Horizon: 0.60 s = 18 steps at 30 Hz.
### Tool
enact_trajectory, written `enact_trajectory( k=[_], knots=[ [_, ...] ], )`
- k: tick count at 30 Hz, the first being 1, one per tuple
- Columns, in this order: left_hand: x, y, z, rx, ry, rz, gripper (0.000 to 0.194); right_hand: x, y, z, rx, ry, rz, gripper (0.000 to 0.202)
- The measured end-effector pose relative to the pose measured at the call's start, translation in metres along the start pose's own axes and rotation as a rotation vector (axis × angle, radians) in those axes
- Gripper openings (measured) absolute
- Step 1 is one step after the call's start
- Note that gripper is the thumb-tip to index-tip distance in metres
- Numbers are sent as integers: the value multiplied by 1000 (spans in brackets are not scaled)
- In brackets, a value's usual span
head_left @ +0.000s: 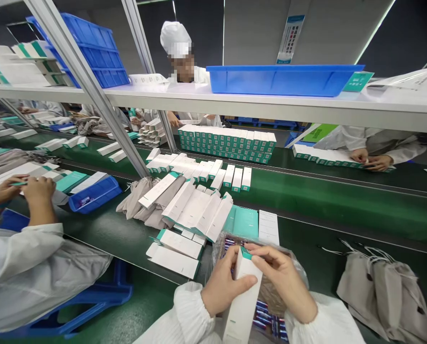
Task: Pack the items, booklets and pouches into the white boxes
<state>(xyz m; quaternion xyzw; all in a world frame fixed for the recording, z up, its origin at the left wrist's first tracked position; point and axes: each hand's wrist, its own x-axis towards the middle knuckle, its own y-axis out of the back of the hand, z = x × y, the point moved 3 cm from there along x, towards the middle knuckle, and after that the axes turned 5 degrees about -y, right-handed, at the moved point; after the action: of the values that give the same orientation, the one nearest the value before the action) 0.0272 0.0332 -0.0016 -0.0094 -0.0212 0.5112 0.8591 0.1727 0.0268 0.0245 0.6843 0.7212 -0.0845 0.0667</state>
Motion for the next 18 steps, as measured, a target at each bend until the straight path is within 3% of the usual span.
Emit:
enact_trajectory(
  k=[4,9,12,15,18],
  knots=[
    [1,-1,-9,-78,32,-12,44,-2,14,12,-361,162,-92,30],
    [8,-4,-11,55,97,-66,36,1,32,-5,-556,248,-215,22],
    [18,-8,-6,140,122,-107,35,4,34,-19,-581,210,-290,20],
    [25,-16,-6,98,139,-177,40,10,40,-27,-641,111,-301,43],
    [26,-19,-11,16,183,-264,65,25,64,-25,-693,-22,-374,54]
  ],
)
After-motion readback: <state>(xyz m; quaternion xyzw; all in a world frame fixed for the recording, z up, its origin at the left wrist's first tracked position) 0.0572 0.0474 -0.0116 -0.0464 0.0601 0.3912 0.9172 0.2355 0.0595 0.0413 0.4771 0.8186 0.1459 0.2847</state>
